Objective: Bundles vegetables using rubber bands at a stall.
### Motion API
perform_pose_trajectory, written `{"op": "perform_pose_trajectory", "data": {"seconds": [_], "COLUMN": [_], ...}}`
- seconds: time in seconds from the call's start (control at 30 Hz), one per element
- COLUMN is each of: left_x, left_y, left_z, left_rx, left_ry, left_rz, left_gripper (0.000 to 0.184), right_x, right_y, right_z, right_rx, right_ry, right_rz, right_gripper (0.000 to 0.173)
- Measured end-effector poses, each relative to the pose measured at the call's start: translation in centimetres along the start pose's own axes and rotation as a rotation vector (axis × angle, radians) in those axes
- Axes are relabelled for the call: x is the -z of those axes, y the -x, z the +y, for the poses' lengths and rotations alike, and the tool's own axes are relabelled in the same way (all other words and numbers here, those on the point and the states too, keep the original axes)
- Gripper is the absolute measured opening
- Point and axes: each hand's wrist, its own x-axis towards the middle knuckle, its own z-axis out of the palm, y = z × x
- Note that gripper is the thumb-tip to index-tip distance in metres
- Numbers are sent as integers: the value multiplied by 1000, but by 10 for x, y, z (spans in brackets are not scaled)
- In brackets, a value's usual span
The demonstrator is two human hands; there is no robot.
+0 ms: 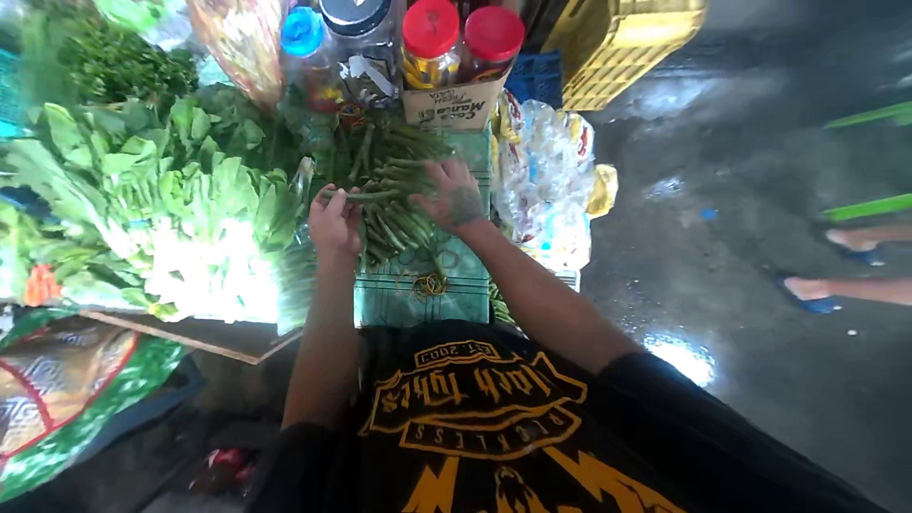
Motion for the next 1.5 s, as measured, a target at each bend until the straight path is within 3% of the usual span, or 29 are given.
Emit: {"op": "perform_pose_trajectory", "data": {"seconds": [0.07,0.17,0.27,0.4,0.53,0.6,0.77,0.93,1.03,1.13,1.2,1.3,1.37,1.43,1.5], "left_x": [9,12,4,-11,-15,0,41,65,66,60,53,54,63,71,79], "left_y": [3,13,27,36,42,43,47,36,21,7,3,2,4,9,16], "left_z": [-8,-27,-45,-52,-53,-47,-44,-31,-21,-21,-27,-28,-32,-38,-39], "left_rx": [114,217,261,213,276,364,545,457,353,291,328,380,399,421,446], "left_ry": [128,229,196,118,90,169,137,152,29,76,163,143,115,102,78], "left_rz": [22,-26,-66,-164,-53,-60,-190,-355,-426,-510,-502,-492,-513,-539,-565], "left_gripper": [19,26,30,47,33,32,48,30,39,41,45,40,37,35,35], "right_x": [-10,-16,1,9,-1,-6,-27,-15,16,26,25,19,-2,-35,-63], "right_y": [-7,-11,0,44,65,47,-13,-33,-19,-6,1,39,81,120,144], "right_z": [-4,-7,-24,-57,-63,-53,-40,-54,-90,-121,-119,-102,-82,-59,-44], "right_rx": [-19,4,-100,19,-57,-106,-108,38,165,231,151,-245,-473,-587,-601], "right_ry": [138,219,76,-125,-322,-213,137,168,0,-120,-189,-195,-57,56,124], "right_rz": [-107,-36,-9,10,69,107,-150,-72,40,-16,51,154,-15,-263,-290], "right_gripper": [55,32,32,27,24,27,35,32,32,36,34,32,38,44,36]}}
